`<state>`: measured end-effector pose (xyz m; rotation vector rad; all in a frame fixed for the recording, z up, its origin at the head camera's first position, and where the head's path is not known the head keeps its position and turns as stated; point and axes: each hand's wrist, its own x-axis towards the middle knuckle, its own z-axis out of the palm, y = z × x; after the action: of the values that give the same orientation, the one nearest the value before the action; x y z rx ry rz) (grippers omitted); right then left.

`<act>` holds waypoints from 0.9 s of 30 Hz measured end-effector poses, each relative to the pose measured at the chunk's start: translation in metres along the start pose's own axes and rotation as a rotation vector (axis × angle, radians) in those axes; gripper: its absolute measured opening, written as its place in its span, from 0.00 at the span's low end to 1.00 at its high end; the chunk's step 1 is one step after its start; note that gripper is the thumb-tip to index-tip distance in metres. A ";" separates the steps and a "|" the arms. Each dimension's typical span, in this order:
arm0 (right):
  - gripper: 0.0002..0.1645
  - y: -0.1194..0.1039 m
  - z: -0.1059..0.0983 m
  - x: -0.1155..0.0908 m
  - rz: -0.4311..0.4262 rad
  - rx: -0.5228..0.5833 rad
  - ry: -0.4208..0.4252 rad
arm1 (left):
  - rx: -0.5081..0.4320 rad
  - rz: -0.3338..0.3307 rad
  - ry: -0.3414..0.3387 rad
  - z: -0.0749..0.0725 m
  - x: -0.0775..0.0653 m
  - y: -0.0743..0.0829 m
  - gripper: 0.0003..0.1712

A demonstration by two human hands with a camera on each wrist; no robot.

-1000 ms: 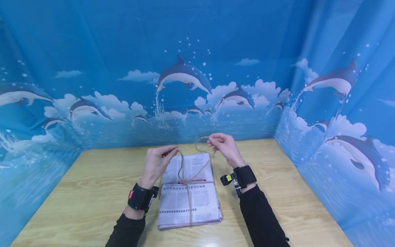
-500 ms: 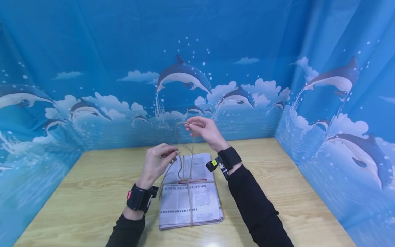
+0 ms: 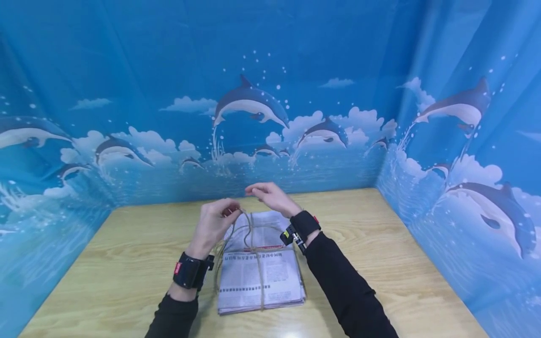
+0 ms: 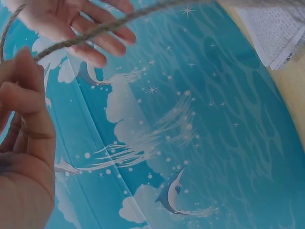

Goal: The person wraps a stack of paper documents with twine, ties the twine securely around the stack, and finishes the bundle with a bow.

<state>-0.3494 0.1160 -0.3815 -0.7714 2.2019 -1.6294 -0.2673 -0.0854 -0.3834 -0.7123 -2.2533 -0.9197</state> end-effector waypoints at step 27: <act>0.15 0.006 0.023 -0.051 -0.126 -0.083 0.216 | 0.008 0.049 0.001 0.016 -0.004 -0.002 0.07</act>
<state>-0.2975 0.1287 -0.3980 -0.8045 2.4280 -1.7642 -0.2710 -0.0762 -0.3967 -0.7603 -2.2267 -0.8874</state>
